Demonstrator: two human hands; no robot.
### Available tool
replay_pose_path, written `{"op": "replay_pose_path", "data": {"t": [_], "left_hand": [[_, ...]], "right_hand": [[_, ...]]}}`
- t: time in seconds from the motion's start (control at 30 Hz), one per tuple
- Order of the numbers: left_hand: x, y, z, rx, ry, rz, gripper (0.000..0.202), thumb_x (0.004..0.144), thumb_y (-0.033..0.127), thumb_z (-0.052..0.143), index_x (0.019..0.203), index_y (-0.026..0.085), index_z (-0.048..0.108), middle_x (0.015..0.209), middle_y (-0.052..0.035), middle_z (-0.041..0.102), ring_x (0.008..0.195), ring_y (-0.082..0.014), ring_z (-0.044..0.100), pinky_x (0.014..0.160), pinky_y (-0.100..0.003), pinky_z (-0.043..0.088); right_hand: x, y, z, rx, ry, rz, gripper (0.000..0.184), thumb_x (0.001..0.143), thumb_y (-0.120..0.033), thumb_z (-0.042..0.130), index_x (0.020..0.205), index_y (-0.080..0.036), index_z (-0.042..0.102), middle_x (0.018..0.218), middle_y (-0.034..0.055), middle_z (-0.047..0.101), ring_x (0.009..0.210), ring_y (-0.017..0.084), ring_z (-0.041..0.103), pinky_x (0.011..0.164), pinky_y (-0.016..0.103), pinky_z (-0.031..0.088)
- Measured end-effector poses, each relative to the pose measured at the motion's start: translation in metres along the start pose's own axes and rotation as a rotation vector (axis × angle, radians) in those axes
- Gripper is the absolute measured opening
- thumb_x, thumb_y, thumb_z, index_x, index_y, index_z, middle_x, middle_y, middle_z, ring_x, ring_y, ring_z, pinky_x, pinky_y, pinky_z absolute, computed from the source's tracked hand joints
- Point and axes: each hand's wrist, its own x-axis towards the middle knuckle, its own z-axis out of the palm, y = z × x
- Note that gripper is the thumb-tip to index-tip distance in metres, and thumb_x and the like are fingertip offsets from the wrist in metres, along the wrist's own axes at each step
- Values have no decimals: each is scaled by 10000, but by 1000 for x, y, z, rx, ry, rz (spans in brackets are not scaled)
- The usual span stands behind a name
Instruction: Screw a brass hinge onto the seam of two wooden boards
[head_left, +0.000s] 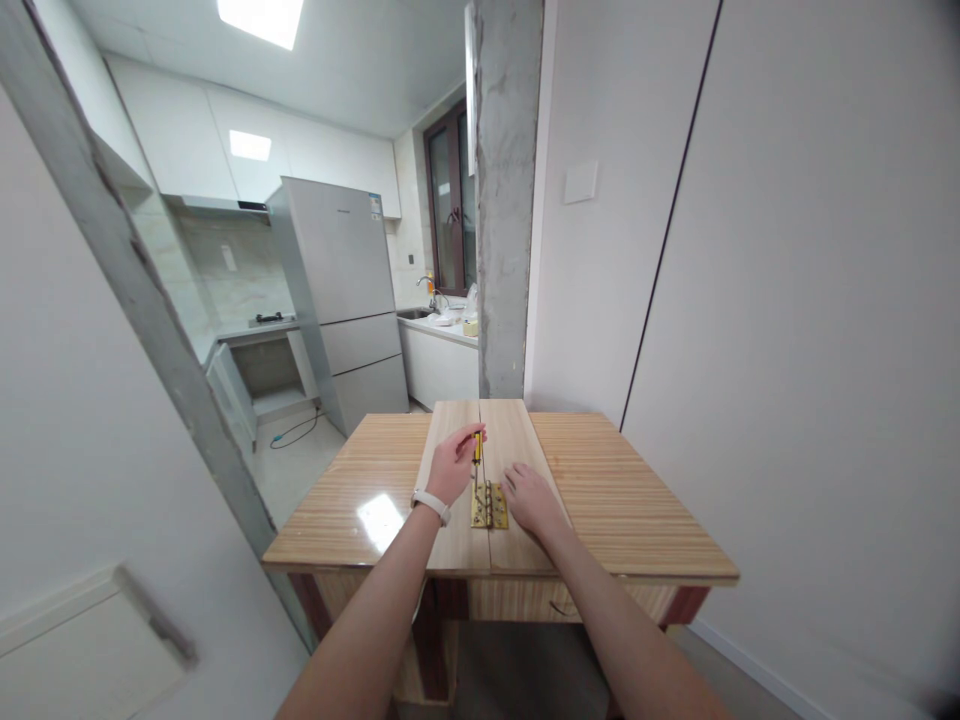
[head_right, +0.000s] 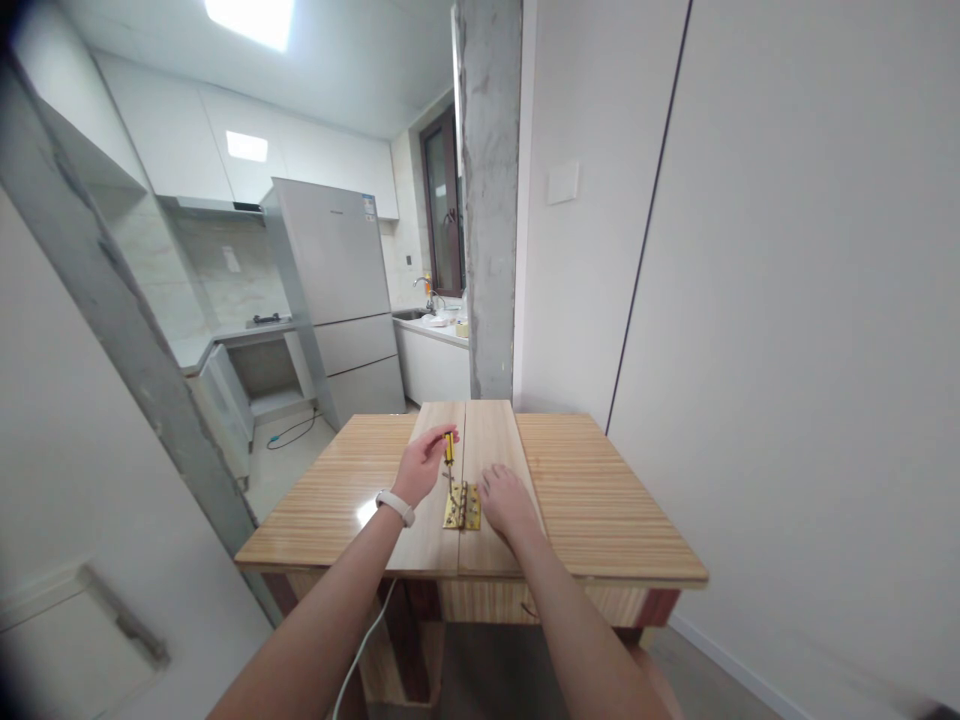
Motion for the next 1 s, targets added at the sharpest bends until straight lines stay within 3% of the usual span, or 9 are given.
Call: {"op": "replay_pose_path", "data": {"t": [0.37,0.6,1.0], "left_hand": [[-1,14,1,129,0,39,298,957,270,605,1239,250,701,1120,-80,675,962,-172,665,870,-319,572],[-3,11,1,92,-18,33,338,1013,289,515,1317,242,655,1298,-94,672,1200,-214,629,1044,-377,503],[-3,3,0,33,-10,1,312,1001,276,522,1273,215,662,1181,-93,720,1084,-200,682,957,-350,540]], "right_hand": [[1,0,1,3,-4,-14,355,1035,-351,381,1234,-203,635,1324,126,607,1268,234,484,1101,352,290],[0,0,1,8,2,-9,376,1035,-378,379,1261,-212,629,1372,126,588,1302,241,461,1107,351,282],[1,1,2,-6,25,-5,390,1028,-401,400,1265,-208,642,1376,124,596,1295,245,474,1103,346,292]]}}
